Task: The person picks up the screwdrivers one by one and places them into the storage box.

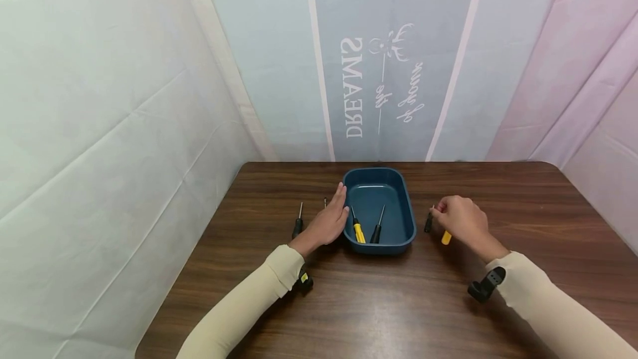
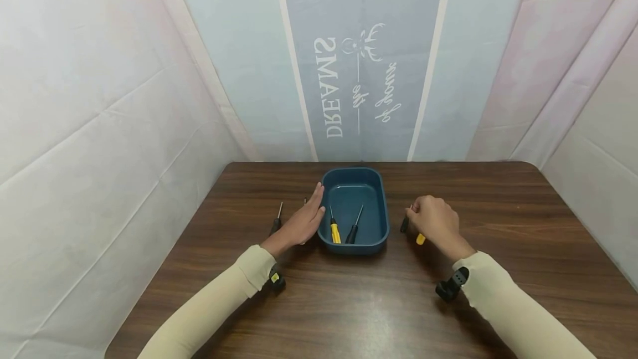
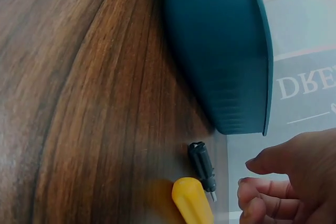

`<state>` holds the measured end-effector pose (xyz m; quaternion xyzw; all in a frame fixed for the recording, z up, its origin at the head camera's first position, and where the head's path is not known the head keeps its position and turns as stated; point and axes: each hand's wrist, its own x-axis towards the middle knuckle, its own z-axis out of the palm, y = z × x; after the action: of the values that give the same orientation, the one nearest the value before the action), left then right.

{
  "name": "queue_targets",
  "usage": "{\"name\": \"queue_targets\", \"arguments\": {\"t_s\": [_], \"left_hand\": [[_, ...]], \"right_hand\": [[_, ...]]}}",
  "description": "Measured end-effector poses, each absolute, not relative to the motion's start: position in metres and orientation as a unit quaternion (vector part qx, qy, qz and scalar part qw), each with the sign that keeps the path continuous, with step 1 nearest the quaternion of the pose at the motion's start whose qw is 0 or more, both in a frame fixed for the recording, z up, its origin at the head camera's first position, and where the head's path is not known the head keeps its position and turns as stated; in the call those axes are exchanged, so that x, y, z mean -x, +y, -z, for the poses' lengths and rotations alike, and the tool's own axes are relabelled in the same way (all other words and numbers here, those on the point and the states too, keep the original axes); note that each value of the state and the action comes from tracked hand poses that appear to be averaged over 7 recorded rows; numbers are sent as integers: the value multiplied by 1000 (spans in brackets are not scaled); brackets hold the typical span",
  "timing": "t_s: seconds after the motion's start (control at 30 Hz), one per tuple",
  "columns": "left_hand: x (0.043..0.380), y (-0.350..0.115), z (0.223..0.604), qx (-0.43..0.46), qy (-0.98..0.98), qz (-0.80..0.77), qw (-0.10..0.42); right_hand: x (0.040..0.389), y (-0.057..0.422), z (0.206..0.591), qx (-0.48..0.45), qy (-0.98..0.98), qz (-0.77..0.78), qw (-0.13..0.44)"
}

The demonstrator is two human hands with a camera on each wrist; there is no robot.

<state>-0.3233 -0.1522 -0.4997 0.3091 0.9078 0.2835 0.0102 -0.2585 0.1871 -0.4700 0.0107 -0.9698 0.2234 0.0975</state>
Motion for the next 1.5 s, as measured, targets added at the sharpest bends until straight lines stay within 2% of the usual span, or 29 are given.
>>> {"name": "queue_targets", "arguments": {"t_s": [0.5, 1.1, 1.5], "left_hand": [[331, -153, 496, -310, 907, -284, 21], [310, -155, 513, -317, 904, -286, -6], [311, -160, 518, -325, 905, -275, -18]], "right_hand": [[267, 188, 471, -5, -980, -189, 62], [255, 185, 490, -4, -988, -145, 50], [257, 171, 496, 3, -990, -140, 24]]}}
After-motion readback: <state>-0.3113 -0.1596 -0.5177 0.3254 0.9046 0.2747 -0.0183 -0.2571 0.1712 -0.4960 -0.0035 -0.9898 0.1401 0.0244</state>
